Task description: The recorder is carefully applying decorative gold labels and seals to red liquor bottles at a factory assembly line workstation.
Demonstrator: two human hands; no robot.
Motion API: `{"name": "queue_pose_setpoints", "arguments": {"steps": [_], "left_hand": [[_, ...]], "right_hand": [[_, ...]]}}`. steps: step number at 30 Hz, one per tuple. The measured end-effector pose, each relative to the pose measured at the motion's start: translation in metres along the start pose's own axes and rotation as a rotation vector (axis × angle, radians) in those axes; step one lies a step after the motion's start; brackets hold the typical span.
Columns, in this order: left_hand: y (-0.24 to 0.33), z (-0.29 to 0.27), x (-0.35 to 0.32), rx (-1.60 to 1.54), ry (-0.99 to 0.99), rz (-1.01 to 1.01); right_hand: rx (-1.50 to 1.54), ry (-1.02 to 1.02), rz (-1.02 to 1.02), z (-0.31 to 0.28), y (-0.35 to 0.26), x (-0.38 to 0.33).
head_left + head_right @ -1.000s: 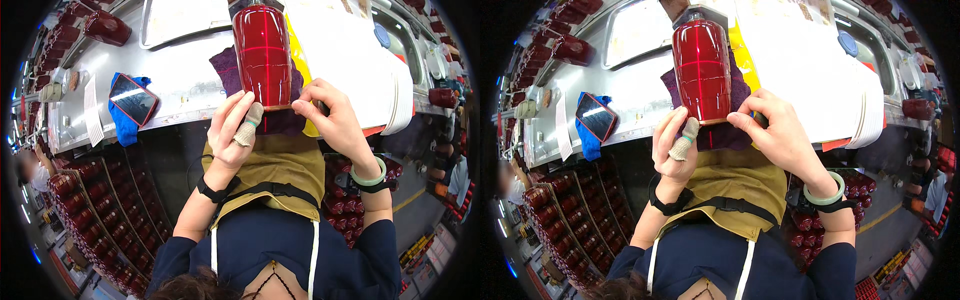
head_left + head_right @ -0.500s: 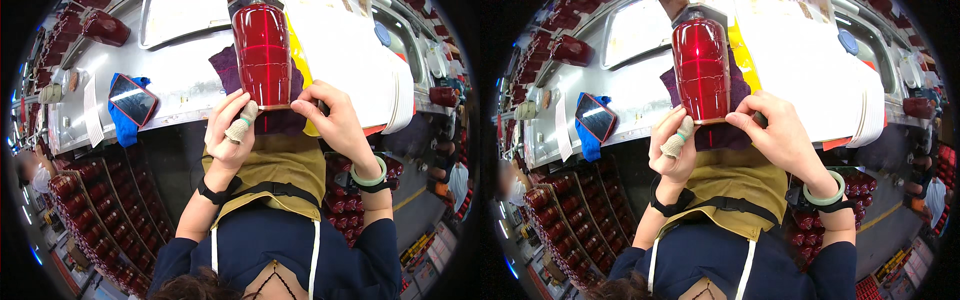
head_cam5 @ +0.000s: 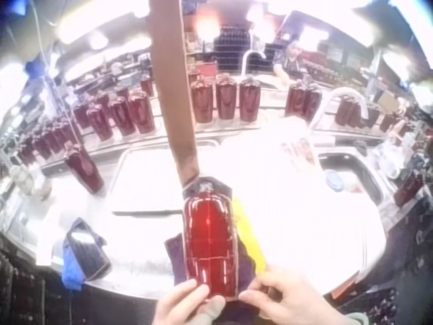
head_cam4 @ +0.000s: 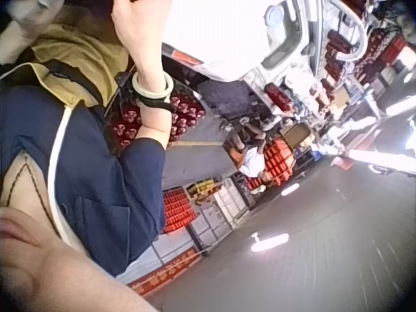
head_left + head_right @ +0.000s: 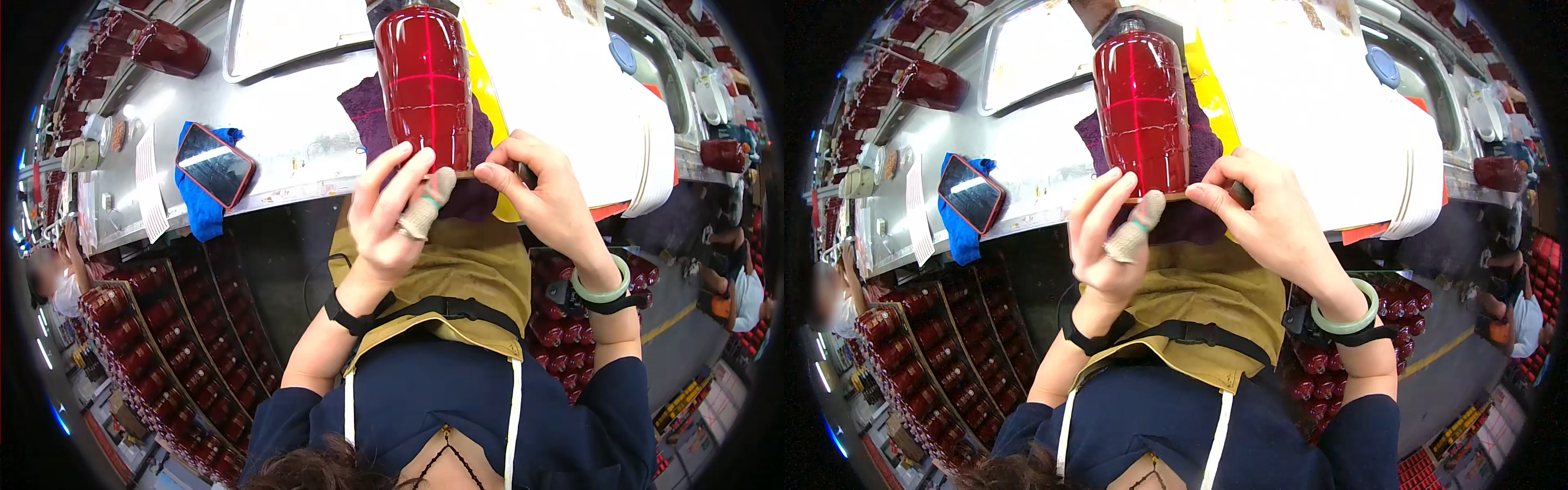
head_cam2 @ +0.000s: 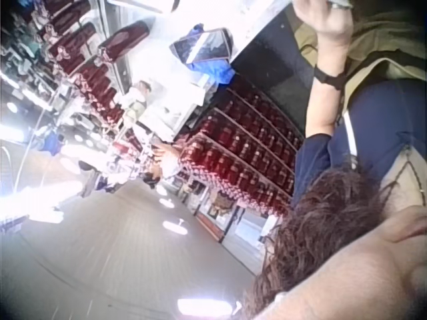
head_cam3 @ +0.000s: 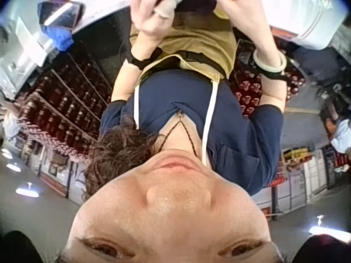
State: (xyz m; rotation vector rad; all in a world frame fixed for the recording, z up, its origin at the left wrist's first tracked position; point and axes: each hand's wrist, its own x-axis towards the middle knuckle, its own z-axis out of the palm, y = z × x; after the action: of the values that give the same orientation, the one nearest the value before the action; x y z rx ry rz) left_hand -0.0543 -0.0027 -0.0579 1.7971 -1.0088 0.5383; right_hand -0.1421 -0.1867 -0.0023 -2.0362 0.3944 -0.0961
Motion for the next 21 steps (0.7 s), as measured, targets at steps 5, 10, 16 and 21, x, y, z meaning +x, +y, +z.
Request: {"name": "queue_pose_setpoints", "arguments": {"steps": [5, 10, 16, 21], "left_hand": [[-0.017, 0.003, -0.017, -0.110, 0.101, -0.139], [-0.020, -0.001, -0.020, -0.040, 0.049, -0.058], [-0.015, -0.006, -0.015, 0.078, -0.006, 0.026], [-0.009, -0.004, -0.013, 0.075, 0.007, 0.008]], "right_hand": [[-0.035, 0.004, -0.051, 0.000, -0.004, 0.002], [0.003, 0.005, -0.062, -0.001, -0.005, 0.000], [-0.028, 0.014, -0.049, -0.002, -0.003, 0.001], [-0.023, 0.027, -0.062, -0.003, -0.005, -0.001]]}}
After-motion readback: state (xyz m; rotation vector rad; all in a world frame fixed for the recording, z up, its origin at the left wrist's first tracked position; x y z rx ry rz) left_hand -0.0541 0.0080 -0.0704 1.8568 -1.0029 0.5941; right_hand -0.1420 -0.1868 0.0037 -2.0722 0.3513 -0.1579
